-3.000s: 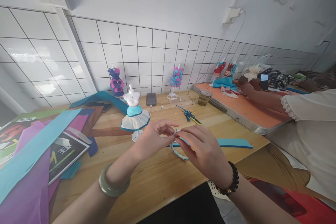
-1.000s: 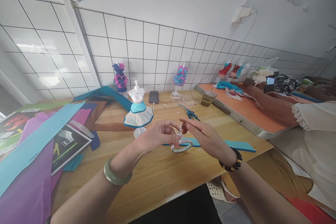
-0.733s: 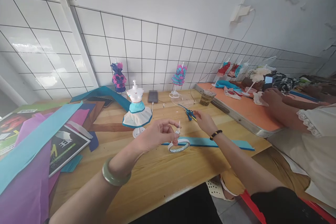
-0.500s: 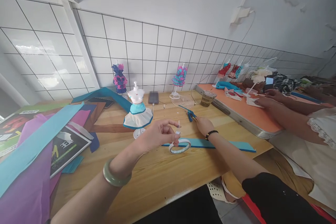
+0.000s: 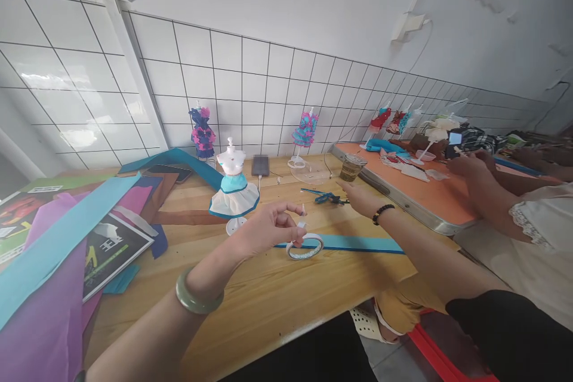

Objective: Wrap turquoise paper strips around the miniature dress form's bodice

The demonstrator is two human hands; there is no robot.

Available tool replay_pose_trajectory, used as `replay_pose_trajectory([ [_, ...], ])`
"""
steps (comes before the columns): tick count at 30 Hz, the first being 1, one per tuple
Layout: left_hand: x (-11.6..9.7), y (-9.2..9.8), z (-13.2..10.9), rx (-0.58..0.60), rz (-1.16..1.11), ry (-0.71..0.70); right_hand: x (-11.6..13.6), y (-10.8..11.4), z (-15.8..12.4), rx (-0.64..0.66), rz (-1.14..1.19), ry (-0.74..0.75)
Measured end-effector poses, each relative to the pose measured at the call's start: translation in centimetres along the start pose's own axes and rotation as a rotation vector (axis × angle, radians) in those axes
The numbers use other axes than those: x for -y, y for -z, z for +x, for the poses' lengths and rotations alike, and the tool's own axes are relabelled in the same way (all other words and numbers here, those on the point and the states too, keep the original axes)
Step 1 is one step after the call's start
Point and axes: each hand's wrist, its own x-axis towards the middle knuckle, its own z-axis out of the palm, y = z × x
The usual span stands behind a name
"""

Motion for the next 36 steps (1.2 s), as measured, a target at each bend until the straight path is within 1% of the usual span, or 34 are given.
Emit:
replay_pose_trajectory([
  [3, 0.0, 0.1, -0.1, -0.001, 0.030, 0.000, -0.5, 1.8, 0.5, 0.033, 0.108, -0.073],
  [6, 0.1, 0.1, -0.1, -0.005, 0.046, -0.004, -0.8, 3.0, 0.3, 0.087, 0.264, -0.161],
  [8, 0.0, 0.1, -0.1, -0.003, 0.033, -0.005, -1.0, 3.4, -0.3, 0.115, 0.392, -0.196],
  [11, 0.0, 0.0, 0.0, 0.006, 0.011, -0.010, -1.1, 3.3, -1.2, 0.125, 0.593, -0.211],
  [15, 0.0, 0.1, 0.1, 0.003, 0.013, -0.005, -1.3, 2.3, -1.9, 0.038, 0.797, -0.244],
  [20, -0.1, 0.0, 0.0, -0.005, 0.009, 0.001, -1.2, 1.5, -1.8, -0.095, 0.962, -0.277],
  [22, -0.1, 0.0, 0.0, -0.015, 0.020, 0.008, -1.0, 1.5, -1.8, -0.116, 1.011, -0.282],
  [24, -0.1, -0.1, -0.1, -0.018, 0.027, 0.013, -0.7, 1.5, -2.0, -0.102, 1.045, -0.284],
  [28, -0.1, 0.0, 0.0, -0.019, 0.035, 0.023, 0.1, 1.1, -2.6, 0.002, 1.082, -0.255],
  [32, 0.1, 0.0, 0.0, -0.010, 0.037, 0.027, 0.6, 0.3, -3.2, 0.095, 1.045, -0.213],
  [36, 0.2, 0.0, 0.1, -0.008, 0.036, 0.031, 0.7, -0.5, -3.1, 0.088, 0.955, -0.191],
])
